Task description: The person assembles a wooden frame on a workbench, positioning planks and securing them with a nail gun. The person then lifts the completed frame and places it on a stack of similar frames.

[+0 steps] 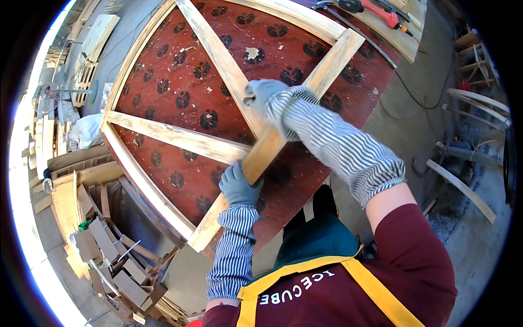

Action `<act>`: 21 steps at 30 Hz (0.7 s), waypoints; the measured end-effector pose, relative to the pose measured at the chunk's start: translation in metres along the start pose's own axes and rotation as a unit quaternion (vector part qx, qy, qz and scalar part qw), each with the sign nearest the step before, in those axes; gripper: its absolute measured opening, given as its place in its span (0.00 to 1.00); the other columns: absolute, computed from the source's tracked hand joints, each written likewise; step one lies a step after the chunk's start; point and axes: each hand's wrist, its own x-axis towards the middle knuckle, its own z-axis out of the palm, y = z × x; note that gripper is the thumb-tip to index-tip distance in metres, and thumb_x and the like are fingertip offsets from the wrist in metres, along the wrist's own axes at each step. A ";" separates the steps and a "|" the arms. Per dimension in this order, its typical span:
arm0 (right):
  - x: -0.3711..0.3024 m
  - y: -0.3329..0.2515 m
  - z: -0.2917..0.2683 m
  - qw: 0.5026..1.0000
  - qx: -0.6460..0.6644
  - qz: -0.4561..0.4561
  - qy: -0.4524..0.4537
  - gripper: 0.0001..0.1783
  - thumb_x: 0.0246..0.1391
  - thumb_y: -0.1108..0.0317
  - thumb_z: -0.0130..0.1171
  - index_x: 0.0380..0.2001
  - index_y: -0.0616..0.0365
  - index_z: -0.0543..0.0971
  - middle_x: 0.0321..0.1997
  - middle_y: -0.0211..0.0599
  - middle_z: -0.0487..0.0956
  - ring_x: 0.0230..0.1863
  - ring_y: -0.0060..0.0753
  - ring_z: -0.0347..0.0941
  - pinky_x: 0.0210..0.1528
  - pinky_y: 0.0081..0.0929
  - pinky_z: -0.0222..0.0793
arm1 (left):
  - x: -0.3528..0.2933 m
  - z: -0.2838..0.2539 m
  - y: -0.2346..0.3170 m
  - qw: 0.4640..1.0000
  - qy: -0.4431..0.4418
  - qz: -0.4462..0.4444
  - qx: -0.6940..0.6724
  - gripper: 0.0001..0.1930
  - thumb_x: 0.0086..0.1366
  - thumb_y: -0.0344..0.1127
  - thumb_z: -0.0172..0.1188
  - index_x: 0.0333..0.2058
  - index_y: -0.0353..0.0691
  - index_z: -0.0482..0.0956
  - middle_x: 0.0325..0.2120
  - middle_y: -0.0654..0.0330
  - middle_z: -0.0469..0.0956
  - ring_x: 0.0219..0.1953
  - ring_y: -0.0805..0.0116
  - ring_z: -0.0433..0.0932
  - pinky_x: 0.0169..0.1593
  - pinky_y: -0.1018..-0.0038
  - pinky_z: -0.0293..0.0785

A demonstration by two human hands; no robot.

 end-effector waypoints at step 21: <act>0.042 0.031 0.039 0.988 -0.023 0.054 -0.144 0.29 0.48 0.54 0.64 0.48 0.63 0.73 0.49 0.54 0.77 0.51 0.49 0.74 0.51 0.39 0.70 | 0.005 -0.005 0.004 1.000 0.001 -0.003 -0.010 0.42 0.39 0.50 0.74 0.53 0.42 0.68 0.46 0.56 0.72 0.48 0.55 0.70 0.51 0.58 0.63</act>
